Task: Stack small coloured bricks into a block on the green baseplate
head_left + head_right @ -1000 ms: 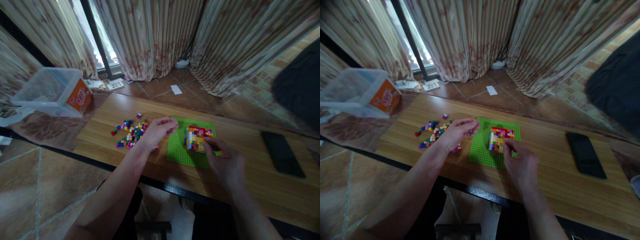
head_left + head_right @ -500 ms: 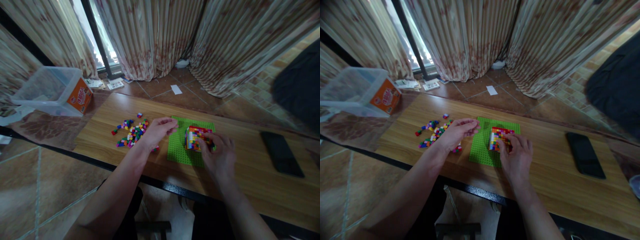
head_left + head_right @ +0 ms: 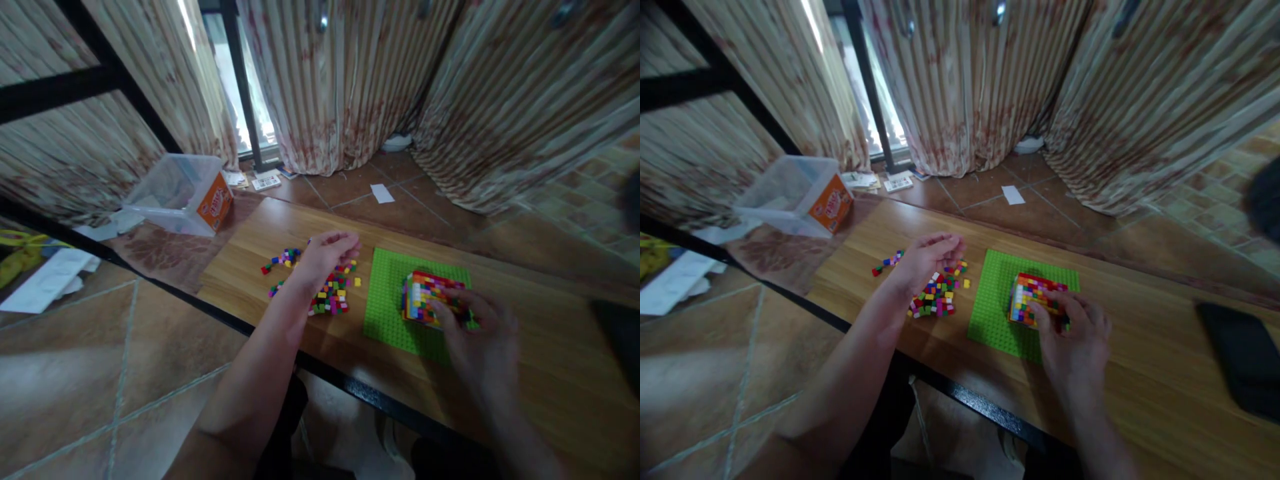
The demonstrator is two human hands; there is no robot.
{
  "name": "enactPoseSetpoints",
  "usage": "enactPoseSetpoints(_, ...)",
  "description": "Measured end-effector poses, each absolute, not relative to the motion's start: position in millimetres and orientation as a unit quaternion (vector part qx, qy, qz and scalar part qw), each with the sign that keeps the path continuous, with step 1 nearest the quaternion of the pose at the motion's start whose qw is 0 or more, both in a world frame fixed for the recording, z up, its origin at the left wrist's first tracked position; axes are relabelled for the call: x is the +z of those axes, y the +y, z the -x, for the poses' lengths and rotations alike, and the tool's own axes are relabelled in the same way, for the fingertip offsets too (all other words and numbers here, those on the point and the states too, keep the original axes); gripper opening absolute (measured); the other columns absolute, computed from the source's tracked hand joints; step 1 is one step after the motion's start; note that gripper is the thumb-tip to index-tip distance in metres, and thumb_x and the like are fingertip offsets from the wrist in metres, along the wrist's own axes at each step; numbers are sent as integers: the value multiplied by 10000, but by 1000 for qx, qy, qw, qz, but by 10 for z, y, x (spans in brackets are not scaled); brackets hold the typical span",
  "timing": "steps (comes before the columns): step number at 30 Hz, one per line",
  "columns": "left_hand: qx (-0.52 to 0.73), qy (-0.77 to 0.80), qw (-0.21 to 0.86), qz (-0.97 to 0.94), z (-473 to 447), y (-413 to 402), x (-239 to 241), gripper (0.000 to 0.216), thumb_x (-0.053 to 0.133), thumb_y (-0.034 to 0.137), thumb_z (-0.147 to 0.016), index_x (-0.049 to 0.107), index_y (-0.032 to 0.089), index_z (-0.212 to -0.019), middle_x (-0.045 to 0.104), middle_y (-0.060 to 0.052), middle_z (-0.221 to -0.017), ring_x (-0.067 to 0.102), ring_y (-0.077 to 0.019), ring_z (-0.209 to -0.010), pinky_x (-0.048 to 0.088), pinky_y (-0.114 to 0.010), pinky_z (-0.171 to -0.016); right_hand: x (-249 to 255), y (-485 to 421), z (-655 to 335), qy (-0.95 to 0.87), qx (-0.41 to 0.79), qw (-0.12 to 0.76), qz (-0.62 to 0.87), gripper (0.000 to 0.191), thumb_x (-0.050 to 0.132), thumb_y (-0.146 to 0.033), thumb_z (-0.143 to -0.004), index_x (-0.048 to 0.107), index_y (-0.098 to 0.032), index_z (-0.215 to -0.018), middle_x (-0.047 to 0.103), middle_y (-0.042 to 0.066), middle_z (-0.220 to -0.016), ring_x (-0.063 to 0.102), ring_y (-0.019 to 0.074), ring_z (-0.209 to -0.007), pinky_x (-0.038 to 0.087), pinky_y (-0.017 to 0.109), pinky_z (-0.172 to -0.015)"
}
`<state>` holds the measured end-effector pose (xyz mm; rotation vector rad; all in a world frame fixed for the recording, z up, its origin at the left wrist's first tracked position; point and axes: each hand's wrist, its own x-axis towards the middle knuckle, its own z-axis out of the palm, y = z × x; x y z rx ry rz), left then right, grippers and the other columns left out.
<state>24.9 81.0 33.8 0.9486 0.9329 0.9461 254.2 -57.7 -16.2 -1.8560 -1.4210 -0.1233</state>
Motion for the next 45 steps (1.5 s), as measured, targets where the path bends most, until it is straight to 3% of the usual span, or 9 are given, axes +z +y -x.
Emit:
enactPoseSetpoints(7,505,502,495,-497,147,1070,300,63,677,199,-800,671,140,-779,613,28,-670,529,-75,-616,429,-198,-622,-27,-656,-2519,-576,-116,415,694,157,682,-355,-904,726,-278,-1034,740,143,-1020,681,357,-978,504,539,-894)
enactPoseSetpoints(10,503,521,454,-519,199,1108,268,92,666,231,-795,685,140,-797,620,17,-679,528,-87,-622,410,-203,-596,52,-708,-2330,-621,-150,429,638,168,696,-277,-892,703,-312,-1056,740,113,-1008,700,340,-955,522,513,-878)
enactPoseSetpoints(12,498,531,431,-534,192,1129,239,98,655,231,-794,688,139,-803,623,12,-680,533,-94,-627,410,-209,-599,45,-725,-2130,-668,-103,423,603,162,667,-251,-915,690,-306,-1066,732,86,-1037,700,306,-974,531,492,-893)
enactPoseSetpoints(16,484,527,412,-563,120,1161,174,105,640,226,-803,695,140,-824,643,3,-708,560,-107,-662,432,-216,-632,-119,-686,-1724,-744,-51,370,554,148,634,-285,-949,694,-254,-1081,736,71,-1047,683,247,-943,512,429,-870)
enactPoseSetpoints(22,453,510,414,-602,4,1127,166,134,619,229,-823,708,130,-802,611,11,-661,526,-103,-628,403,-218,-606,-307,-572,-1396,-724,-40,303,618,375,660,-484,-915,681,-195,-1153,705,135,-1145,590,308,-1025,448,457,-853)
enactPoseSetpoints(30,437,499,390,-638,-18,1086,194,148,608,208,-843,723,132,-788,615,9,-669,542,-109,-660,409,-222,-640,-316,-490,-1255,-702,-36,285,651,259,673,-390,-899,687,-186,-1058,697,142,-1119,554,306,-976,392,438,-800)
enactPoseSetpoints(38,439,480,429,-627,-40,1042,195,94,643,203,-831,710,140,-808,660,-9,-714,577,-121,-692,443,-230,-665,-309,-455,-1287,-703,-24,330,630,198,657,-358,-925,668,-200,-1044,712,124,-1080,593,281,-983,450,436,-849)
enactPoseSetpoints(41,408,420,508,-632,-39,957,262,110,662,233,-844,710,138,-868,671,-15,-755,585,-113,-689,458,-234,-669,-219,-413,-1382,-691,-18,378,616,224,623,-368,-948,656,-196,-1087,711,123,-1061,625,273,-1004,500,437,-878)
enactPoseSetpoints(45,275,290,636,-661,-77,810,374,184,681,311,-865,728,146,-930,695,-32,-781,614,-125,-698,480,-258,-680,-60,-381,-1555,-650,-18,423,631,239,617,-374,-950,653,-215,-1125,712,96,-1037,670,247,-947,548,418,-841)
